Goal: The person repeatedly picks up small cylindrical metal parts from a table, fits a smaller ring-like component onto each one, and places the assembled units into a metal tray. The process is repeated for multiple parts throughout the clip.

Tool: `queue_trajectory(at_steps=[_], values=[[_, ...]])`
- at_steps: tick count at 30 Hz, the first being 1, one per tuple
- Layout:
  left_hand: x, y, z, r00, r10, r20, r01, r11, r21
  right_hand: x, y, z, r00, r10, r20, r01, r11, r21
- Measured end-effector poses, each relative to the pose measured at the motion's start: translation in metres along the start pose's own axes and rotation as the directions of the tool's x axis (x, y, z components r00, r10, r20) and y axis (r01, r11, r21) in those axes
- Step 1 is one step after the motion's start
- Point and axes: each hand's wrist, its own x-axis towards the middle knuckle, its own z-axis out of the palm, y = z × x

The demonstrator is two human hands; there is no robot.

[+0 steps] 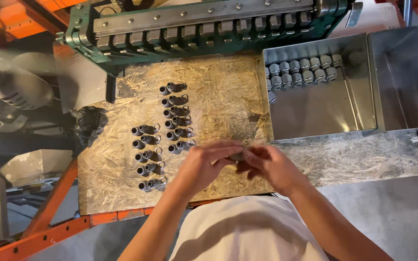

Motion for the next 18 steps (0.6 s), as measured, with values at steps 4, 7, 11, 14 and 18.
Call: queue_trajectory(at_steps=[4, 7, 11, 14, 18], values=[[0.011, 0.008, 0.014, 0.998, 0.06, 0.024, -0.06, 0.998, 0.018, 0.015, 0.025, -0.047, 0.977, 0.191, 0.092, -0.209, 0.947, 0.245], [0.026, 0.013, 0.023, 0.997, -0.029, 0.078, 0.03, 0.999, -0.012, 0.006, 0.002, -0.048, 0.959, 0.272, 0.079, -0.28, 0.949, 0.142], [0.037, -0.005, 0.057, 0.957, -0.288, -0.026, 0.285, 0.956, -0.067, -0.003, -0.022, -0.048, 0.998, -0.044, -0.045, 0.028, 0.952, -0.305], [0.043, -0.01, 0.076, 0.909, -0.408, -0.082, 0.395, 0.908, -0.138, -0.003, -0.019, -0.061, 0.981, -0.191, -0.031, 0.161, 0.895, -0.416], [0.062, 0.015, 0.073, 0.951, -0.307, -0.033, 0.285, 0.915, -0.286, 0.009, 0.012, -0.09, 0.976, -0.216, -0.004, 0.206, 0.937, -0.282]])
